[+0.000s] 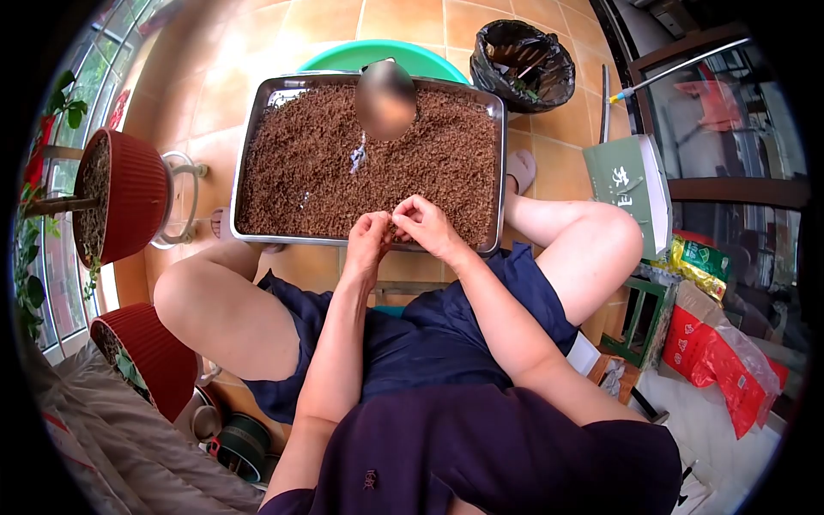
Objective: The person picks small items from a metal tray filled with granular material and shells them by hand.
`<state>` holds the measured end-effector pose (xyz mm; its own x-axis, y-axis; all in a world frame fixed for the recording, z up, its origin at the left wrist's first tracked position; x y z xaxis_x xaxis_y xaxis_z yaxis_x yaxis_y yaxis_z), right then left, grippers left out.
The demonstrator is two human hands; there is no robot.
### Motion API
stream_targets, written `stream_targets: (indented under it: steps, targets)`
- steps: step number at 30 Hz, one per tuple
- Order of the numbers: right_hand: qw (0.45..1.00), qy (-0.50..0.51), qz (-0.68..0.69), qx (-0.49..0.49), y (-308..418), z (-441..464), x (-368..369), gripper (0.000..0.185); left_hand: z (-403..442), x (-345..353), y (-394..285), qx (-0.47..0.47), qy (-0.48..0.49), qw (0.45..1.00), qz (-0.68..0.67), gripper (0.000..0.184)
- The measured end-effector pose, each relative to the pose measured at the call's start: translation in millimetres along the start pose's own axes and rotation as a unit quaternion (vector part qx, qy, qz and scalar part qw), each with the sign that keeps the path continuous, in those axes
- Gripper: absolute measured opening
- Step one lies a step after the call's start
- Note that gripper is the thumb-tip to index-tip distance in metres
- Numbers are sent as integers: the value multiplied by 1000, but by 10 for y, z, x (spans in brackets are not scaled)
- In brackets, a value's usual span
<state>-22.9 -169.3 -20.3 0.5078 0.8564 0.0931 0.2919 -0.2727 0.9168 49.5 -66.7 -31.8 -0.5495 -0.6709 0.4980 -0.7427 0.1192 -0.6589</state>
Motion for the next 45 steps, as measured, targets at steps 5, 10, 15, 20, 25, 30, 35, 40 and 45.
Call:
stream_targets:
  steps: [5,10,15,20,25,30,35,40,45]
  targets:
    - [901,-243,-347,-95,252,-107,-808,13,-85,56,-375,90,25,981,-169,13]
    - [813,-333,-477,12,323,-52,-1276,37,-122,-199,-577,158,-36,962,-221,12]
    - [885,-160,-438,7,251,204,-535,46,-183,-400,-640,202,-76,946,-241,17]
    - [860,-53,-444,-246,675,103,571,45,-221,-461,-643,206,-74,942,-255,24]
    - [779,-9,-576,-249,557,210,711,38,-203,-517,-581,194,-72,933,-295,24]
    - [745,-86,-642,-163,504,256,-136,26,-188,-506,-540,172,-81,931,-310,22]
    - [821,-224,-506,-142,620,147,-1174,24,-98,-418,-421,137,-60,935,-322,20]
    - [843,-276,-462,-4,344,104,-1652,32,-70,-437,-320,105,-90,936,-324,15]
    - [835,-207,-509,-12,239,166,-1156,30,-110,-602,-143,73,-133,922,-356,10]
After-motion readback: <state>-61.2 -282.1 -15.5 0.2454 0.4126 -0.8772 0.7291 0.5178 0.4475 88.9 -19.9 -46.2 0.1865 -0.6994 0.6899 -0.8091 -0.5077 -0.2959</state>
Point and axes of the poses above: each hand's wrist, its own z-axis towards the middle knuckle, its own x-axis out of the palm, y = z × x, the point moved 9 cm from there along z, towards the middle knuckle, and after that the axes turned 5 degrees about y, right-handed, at the moved point
